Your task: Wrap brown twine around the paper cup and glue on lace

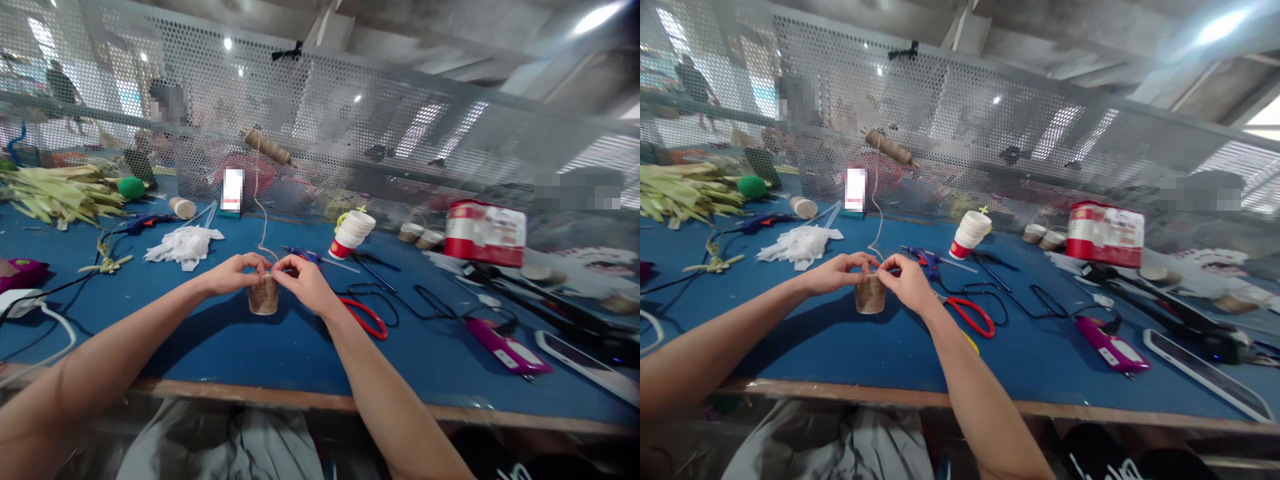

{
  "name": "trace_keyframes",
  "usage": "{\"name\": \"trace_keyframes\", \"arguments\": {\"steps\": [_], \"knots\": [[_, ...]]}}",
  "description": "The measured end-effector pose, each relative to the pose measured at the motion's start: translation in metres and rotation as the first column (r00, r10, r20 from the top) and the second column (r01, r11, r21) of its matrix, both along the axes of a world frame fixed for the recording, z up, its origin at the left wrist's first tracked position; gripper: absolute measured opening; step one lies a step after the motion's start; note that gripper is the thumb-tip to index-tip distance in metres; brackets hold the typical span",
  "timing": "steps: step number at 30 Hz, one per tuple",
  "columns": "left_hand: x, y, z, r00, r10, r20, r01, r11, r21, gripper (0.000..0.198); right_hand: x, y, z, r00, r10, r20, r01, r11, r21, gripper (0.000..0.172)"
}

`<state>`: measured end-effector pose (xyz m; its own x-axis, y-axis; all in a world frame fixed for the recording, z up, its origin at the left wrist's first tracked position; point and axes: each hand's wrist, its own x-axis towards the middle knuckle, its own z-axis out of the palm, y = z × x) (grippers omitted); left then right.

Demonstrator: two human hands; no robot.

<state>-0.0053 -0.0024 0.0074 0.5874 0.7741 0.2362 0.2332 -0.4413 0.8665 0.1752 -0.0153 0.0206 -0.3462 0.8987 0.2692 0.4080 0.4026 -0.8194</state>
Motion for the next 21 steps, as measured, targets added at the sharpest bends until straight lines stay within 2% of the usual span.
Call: {"name": "trace_keyframes", "arguments": {"steps": [3,8,12,18,21], "knots": [[-0.0001,0.0004,0.0001,1.0,-0.005,-0.01,0.005,1.0,0.003,0.011,-0.0001,-0.0006,0.0008,0.999,0.052,0.006,-0.051,0.998,-0.042,0.014],[-0.0002,-0.0013,0.0032,0.999,-0.011,-0.053,0.012,1.0,0.013,0.015,0.0005,-0.0005,0.0017,0.998,0.06,0.008,-0.059,0.996,-0.065,0.013],[-0.0002,-0.0021,0.0047,0.997,-0.031,-0.07,0.032,0.999,0.016,0.017,0.0011,0.0,0.0019,0.998,0.061,0.016,-0.061,0.997,-0.052,0.012],[0.0003,0.0002,0.0007,1.0,0.012,-0.023,-0.012,1.0,-0.01,0.013,-0.001,-0.0038,0.0018,0.998,0.052,0.038,-0.05,0.998,-0.035,0.014],[0.0004,0.0001,0.0011,1.0,-0.006,-0.016,0.005,1.0,-0.017,0.012,0.0062,0.0057,0.0069,0.996,0.03,0.087,-0.033,0.999,0.033,0.019]]}}
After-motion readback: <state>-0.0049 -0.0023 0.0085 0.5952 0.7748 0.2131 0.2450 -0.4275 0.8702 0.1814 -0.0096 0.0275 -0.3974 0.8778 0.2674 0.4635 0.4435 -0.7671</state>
